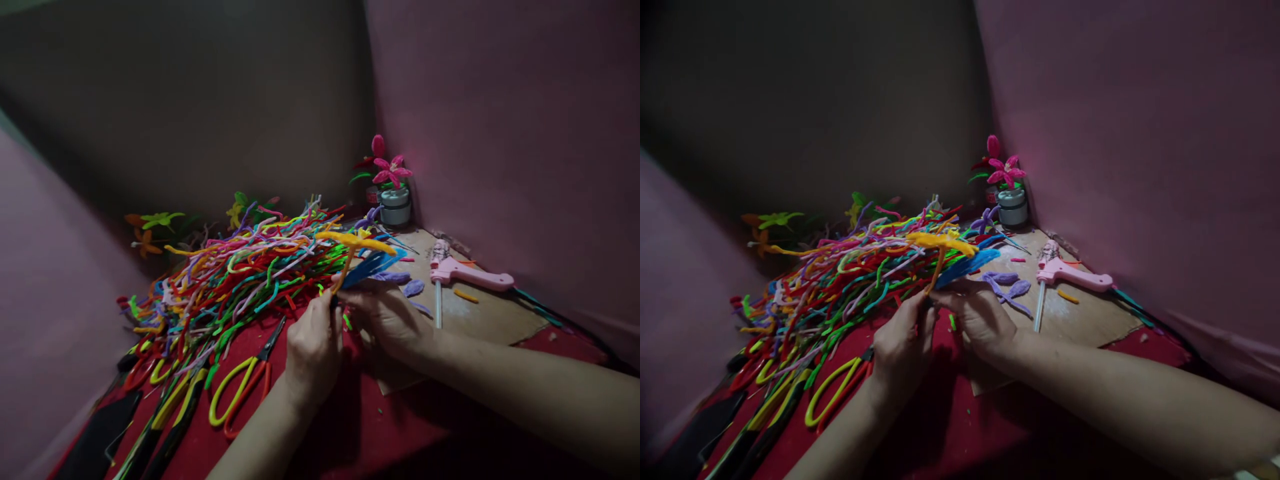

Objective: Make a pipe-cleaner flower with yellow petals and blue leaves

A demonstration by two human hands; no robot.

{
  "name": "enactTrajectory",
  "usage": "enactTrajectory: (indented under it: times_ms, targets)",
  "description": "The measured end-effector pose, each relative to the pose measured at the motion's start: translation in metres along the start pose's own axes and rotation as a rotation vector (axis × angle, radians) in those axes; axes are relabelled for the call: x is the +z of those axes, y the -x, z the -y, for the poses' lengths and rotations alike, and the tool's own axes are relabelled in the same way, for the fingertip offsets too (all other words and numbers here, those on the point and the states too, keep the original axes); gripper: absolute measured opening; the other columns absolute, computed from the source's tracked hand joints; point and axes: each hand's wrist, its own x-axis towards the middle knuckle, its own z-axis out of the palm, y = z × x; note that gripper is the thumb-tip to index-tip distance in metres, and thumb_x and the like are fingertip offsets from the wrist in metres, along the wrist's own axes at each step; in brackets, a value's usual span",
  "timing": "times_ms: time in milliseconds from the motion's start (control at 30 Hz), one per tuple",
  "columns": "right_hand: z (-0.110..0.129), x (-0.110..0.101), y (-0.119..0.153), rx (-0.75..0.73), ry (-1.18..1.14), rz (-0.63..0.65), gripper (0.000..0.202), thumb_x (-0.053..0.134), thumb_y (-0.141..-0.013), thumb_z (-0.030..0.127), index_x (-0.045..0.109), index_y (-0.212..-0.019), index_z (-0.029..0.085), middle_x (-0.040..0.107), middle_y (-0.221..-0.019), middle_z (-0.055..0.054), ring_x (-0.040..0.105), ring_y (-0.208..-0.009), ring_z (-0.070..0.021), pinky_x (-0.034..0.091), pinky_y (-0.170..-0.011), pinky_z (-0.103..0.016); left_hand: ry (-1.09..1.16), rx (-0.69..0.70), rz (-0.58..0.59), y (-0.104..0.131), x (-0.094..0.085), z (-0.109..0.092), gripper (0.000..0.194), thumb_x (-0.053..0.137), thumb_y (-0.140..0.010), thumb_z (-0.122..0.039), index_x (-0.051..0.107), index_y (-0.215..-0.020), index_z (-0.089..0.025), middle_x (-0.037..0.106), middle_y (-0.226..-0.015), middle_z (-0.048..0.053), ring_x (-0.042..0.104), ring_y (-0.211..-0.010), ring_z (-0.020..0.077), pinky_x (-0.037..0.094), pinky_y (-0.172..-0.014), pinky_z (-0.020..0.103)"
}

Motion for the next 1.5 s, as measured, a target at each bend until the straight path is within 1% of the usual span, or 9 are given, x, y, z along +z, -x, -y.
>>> enactTrajectory:
  times_ms: [167, 433, 667, 867, 967, 1067, 1200, 1300, 1500]
  targets:
    - [0.006, 0.004, 0.003, 0.045, 0.136, -0.073, 0.01, 0.064, -0.073, 0.025, 0.07, -0.081, 0.022, 0.068, -0.078, -0.002, 0.059, -0.081, -0.0202, 0.042, -0.086, -0.037, 0.042, -0.009, 0.046, -0.004, -0.002, 0.003, 0.02, 0.05, -0.08, -0.017, 0.065, -0.093, -0.018, 0.062, -0.067, 0.005, 0.059, -0.062, 0.0154, 0.042, -0.06, 0.023]
    - [0.001, -0.011, -0.006, 0.003, 0.206, 0.083, 0.012, 0.065, -0.073, 0.029, 0.072, -0.08, 0.022, 0.065, -0.076, 0.0, 0.057, -0.076, -0.0158, 0.044, -0.076, -0.032, 0.717, -0.557, 0.206, -0.01, -0.01, -0.007, 0.012, 0.054, -0.079, -0.028, 0.057, -0.076, -0.017, 0.045, -0.054, -0.006, 0.036, -0.039, 0.0046, 0.027, -0.038, 0.017]
    - [0.01, -0.015, -0.01, -0.016, 0.254, 0.144, 0.016, 0.067, -0.071, 0.031, 0.072, -0.085, 0.024, 0.067, -0.086, -0.001, 0.057, -0.083, -0.0167, 0.043, -0.08, -0.033, 1.028, -0.762, 0.237, -0.014, -0.014, -0.014, 0.019, 0.065, -0.071, -0.03, 0.054, -0.075, -0.015, 0.045, -0.049, -0.007, 0.028, -0.033, 0.0009, 0.023, -0.034, 0.014]
    - [0.012, -0.023, -0.011, 0.152, 0.129, 0.321, 0.022, 0.07, -0.068, 0.031, 0.071, -0.087, 0.019, 0.067, -0.086, -0.003, 0.059, -0.084, -0.0185, 0.044, -0.08, -0.034, 1.353, -0.827, 0.601, -0.015, -0.02, -0.006, 0.011, 0.062, -0.075, -0.024, 0.058, -0.078, -0.014, 0.04, -0.048, -0.008, 0.019, -0.032, -0.0007, 0.023, -0.031, 0.013]
    - [0.013, -0.022, -0.009, 0.122, 0.14, 0.289, 0.022, 0.07, -0.067, 0.032, 0.071, -0.087, 0.02, 0.066, -0.087, -0.003, 0.059, -0.09, -0.0198, 0.044, -0.082, -0.035, 1.442, -0.806, 0.688, -0.016, -0.02, -0.002, 0.009, 0.06, -0.076, -0.024, 0.059, -0.078, -0.015, 0.036, -0.047, -0.008, 0.014, -0.032, -0.0002, 0.023, -0.028, 0.013]
    - [0.012, -0.017, -0.007, 0.091, 0.117, 0.198, 0.02, 0.069, -0.068, 0.034, 0.071, -0.083, 0.021, 0.066, -0.086, -0.002, 0.059, -0.09, -0.02, 0.043, -0.083, -0.037, 1.287, -0.74, 0.608, -0.016, -0.021, -0.004, 0.01, 0.057, -0.079, -0.026, 0.058, -0.079, -0.016, 0.043, -0.052, -0.006, 0.025, -0.033, 0.0014, 0.031, -0.032, 0.015]
    - [0.006, -0.014, -0.008, 0.048, 0.144, 0.156, 0.015, 0.067, -0.071, 0.032, 0.072, -0.079, 0.02, 0.066, -0.089, -0.004, 0.059, -0.087, -0.0189, 0.044, -0.081, -0.035, 0.762, -0.52, 0.4, -0.011, -0.02, -0.013, 0.017, 0.057, -0.08, -0.032, 0.058, -0.077, -0.015, 0.053, -0.06, -0.002, 0.047, -0.049, 0.0065, 0.04, -0.048, 0.018]
    - [0.002, -0.013, -0.008, 0.012, 0.209, 0.084, 0.013, 0.066, -0.072, 0.031, 0.072, -0.079, 0.021, 0.066, -0.089, -0.002, 0.06, -0.081, -0.0169, 0.045, -0.078, -0.032, 0.521, -0.447, 0.273, -0.008, -0.018, -0.016, 0.017, 0.061, -0.076, -0.032, 0.058, -0.074, -0.016, 0.053, -0.057, -0.003, 0.048, -0.053, 0.0079, 0.04, -0.053, 0.019]
    - [0.01, -0.006, -0.006, 0.01, 0.248, 0.132, 0.012, 0.066, -0.072, 0.033, 0.071, -0.078, 0.024, 0.068, -0.082, 0.0, 0.06, -0.082, -0.0183, 0.044, -0.081, -0.034, 0.752, -0.613, 0.247, -0.012, -0.017, -0.008, 0.024, 0.057, -0.078, -0.033, 0.05, -0.062, -0.016, 0.039, -0.044, -0.007, 0.032, -0.037, 0.0036, 0.025, -0.037, 0.016]
